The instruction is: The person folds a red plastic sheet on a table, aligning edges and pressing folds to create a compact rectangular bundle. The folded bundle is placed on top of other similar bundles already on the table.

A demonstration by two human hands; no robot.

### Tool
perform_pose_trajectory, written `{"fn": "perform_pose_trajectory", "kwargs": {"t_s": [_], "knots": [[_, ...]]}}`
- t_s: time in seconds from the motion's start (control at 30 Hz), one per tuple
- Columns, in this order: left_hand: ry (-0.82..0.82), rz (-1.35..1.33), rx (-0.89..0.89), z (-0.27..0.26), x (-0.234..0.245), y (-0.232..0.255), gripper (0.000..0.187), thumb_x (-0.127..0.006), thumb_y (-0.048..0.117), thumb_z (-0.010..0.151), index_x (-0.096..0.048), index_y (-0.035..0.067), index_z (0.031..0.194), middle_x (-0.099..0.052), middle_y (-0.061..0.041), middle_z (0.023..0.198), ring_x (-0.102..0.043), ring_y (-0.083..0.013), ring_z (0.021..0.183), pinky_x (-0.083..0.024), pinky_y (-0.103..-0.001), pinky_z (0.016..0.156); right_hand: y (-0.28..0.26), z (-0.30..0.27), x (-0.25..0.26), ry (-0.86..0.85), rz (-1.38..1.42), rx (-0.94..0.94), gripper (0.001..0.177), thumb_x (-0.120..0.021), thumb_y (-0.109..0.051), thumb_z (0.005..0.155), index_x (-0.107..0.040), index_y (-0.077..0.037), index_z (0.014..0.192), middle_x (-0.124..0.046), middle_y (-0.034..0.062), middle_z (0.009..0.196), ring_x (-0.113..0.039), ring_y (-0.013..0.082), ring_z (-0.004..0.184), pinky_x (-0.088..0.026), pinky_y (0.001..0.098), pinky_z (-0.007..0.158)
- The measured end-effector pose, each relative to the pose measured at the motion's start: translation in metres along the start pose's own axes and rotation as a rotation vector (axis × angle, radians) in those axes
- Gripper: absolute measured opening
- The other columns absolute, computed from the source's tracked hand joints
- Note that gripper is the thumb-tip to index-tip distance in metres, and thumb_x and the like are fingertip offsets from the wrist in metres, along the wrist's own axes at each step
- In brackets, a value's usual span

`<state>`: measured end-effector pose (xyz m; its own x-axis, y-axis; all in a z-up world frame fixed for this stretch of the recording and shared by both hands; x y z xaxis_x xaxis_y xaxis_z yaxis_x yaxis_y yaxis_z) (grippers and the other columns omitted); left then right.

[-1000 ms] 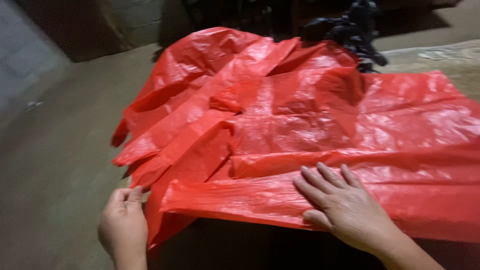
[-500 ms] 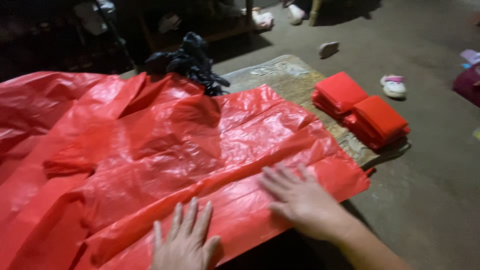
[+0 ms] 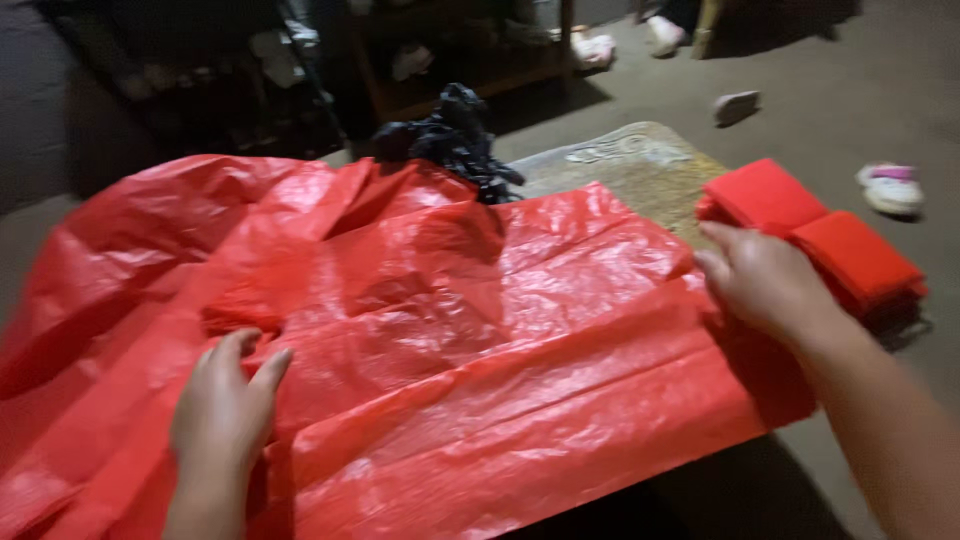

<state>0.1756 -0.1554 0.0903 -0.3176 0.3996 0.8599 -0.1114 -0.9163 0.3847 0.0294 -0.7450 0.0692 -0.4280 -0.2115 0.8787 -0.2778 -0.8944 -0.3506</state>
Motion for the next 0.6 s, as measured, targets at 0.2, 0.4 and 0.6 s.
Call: {"fn": "perform_pose_trajectory", "kwargs": {"t_s": [0.2,0.4,0.6], "knots": [[-0.129,-0.028,0.269,0.042,-0.032,-0.013,0.081,-0.079,0.056,0.081,-0.056,0.006,0.14,-0.065,-0.017,0.135,-0.063,-0.0341,0.122,-0.05,-0.049,0.099,0.006,0.098,-0.057,-0.199,-0.13,-0.151,0.076,-0.068,-0.058,0.089,-0.058,-0.004,0.141,-0.066,0.0232,0.13,-0.063,0.0394,0.12,-0.05,0.05,0.097],[-0.235,-0.029,0.297,0.045,-0.038,-0.013,0.063,-0.083,0.048,0.077,-0.069,0.014,0.129,-0.073,-0.009,0.125,-0.07,-0.0267,0.112,-0.054,-0.044,0.093,0.016,0.111,-0.105,-0.385,0.184,-0.314,0.054,-0.08,-0.029,0.087,-0.069,0.0,0.131,-0.078,0.0229,0.114,-0.075,0.0307,0.095,-0.058,0.0417,0.085],[-0.25,-0.139,0.344,0.047,-0.038,-0.014,0.036,-0.079,0.041,0.084,-0.08,0.015,0.109,-0.081,-0.005,0.104,-0.075,-0.0212,0.093,-0.055,-0.04,0.085,-0.033,0.115,-0.056,-0.081,0.787,0.052,0.019,-0.064,-0.001,0.092,-0.065,-0.002,0.111,-0.071,0.0037,0.103,-0.063,0.0101,0.09,-0.053,0.0287,0.08]]}}
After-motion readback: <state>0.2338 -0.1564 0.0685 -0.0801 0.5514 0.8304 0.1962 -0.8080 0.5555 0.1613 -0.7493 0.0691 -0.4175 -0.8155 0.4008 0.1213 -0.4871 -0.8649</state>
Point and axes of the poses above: each hand's wrist, its own z-axis towards the middle knuckle, its own x-axis out of the back of the hand, y = z × x, the point moved 6 cm from there along z, towards the middle knuckle
